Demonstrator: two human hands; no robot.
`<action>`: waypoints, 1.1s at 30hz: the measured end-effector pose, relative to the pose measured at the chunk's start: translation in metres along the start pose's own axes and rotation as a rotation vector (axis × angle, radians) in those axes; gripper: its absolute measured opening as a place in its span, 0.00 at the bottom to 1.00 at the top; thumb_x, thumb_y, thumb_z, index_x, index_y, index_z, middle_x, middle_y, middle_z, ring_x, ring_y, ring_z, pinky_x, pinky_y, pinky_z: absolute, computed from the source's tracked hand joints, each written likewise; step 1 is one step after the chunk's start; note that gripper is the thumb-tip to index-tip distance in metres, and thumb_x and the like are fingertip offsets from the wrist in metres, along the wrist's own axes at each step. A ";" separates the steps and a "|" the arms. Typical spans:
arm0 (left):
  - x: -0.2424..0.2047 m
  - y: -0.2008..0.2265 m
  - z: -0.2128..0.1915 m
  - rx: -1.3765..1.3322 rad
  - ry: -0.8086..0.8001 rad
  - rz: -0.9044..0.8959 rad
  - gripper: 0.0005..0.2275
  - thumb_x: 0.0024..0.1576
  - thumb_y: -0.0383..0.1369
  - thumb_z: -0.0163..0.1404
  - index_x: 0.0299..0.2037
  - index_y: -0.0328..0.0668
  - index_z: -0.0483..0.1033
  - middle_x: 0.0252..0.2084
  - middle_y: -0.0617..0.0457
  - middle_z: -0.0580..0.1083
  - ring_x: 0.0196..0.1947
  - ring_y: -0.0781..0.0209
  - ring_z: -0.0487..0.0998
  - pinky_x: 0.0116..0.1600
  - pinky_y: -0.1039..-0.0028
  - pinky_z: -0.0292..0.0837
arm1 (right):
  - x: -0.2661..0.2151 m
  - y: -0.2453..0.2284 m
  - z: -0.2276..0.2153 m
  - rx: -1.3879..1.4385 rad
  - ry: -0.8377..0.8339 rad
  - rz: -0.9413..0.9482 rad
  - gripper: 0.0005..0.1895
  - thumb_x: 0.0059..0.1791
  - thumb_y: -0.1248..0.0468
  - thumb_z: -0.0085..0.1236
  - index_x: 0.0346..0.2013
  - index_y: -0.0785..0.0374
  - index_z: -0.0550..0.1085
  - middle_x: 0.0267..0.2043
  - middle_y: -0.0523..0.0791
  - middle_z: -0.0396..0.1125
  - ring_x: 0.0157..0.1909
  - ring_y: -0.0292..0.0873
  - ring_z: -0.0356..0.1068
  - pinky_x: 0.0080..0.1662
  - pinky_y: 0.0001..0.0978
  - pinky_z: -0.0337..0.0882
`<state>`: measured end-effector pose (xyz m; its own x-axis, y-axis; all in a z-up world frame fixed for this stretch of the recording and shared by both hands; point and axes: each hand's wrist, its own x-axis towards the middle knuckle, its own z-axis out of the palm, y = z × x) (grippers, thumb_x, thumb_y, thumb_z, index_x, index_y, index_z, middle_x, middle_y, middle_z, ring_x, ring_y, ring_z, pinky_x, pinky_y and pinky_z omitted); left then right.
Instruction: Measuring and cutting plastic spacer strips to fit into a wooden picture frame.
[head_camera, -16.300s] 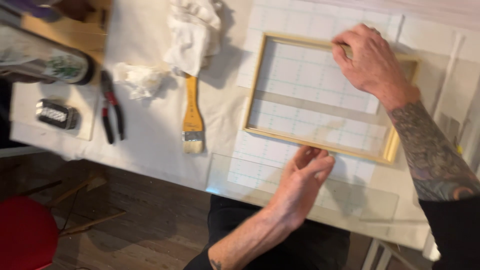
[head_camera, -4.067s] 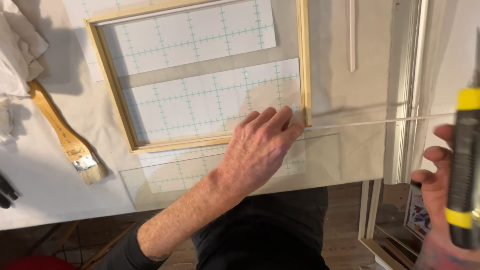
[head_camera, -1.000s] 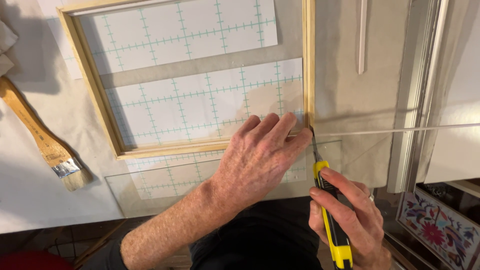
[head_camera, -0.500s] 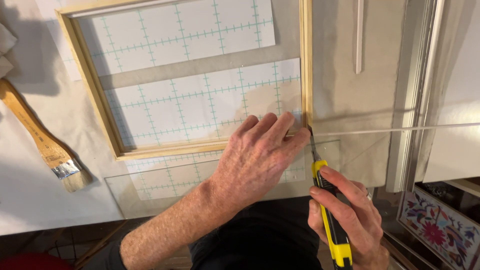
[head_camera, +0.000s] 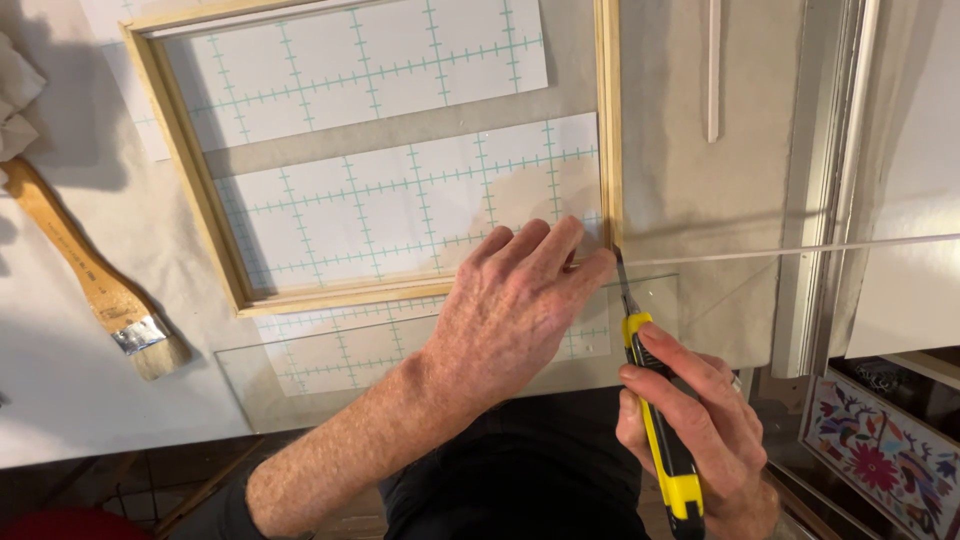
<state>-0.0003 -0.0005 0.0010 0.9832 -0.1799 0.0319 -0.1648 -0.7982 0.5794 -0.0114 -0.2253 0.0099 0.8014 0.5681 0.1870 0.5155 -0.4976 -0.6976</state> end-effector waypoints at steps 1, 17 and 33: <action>0.000 0.001 0.000 -0.003 0.008 -0.005 0.11 0.51 0.22 0.53 0.44 0.40 0.75 0.38 0.53 0.66 0.38 0.61 0.73 0.39 0.66 0.69 | 0.001 0.000 0.000 -0.002 0.006 -0.007 0.16 0.45 0.72 0.66 0.47 0.65 0.75 0.57 0.54 0.70 0.49 0.53 0.76 0.48 0.37 0.78; -0.007 0.014 0.013 0.124 0.212 0.063 0.07 0.57 0.24 0.56 0.29 0.39 0.71 0.35 0.52 0.68 0.33 0.58 0.72 0.39 0.65 0.69 | -0.083 0.007 -0.042 0.473 0.242 0.079 0.42 0.45 0.53 0.72 0.65 0.67 0.62 0.71 0.57 0.55 0.59 0.50 0.72 0.57 0.41 0.78; -0.072 0.080 0.041 0.247 0.329 0.187 0.09 0.57 0.23 0.57 0.46 0.32 0.77 0.44 0.49 0.72 0.42 0.56 0.76 0.45 0.66 0.71 | -0.144 -0.026 -0.033 0.272 0.177 0.444 0.29 0.48 0.74 0.61 0.63 0.72 0.63 0.72 0.59 0.57 0.61 0.53 0.72 0.53 0.33 0.79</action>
<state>-0.0879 -0.0748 0.0109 0.9008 -0.1732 0.3982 -0.3165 -0.8897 0.3290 -0.1301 -0.3159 0.0236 0.9749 0.2114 -0.0692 0.0378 -0.4640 -0.8850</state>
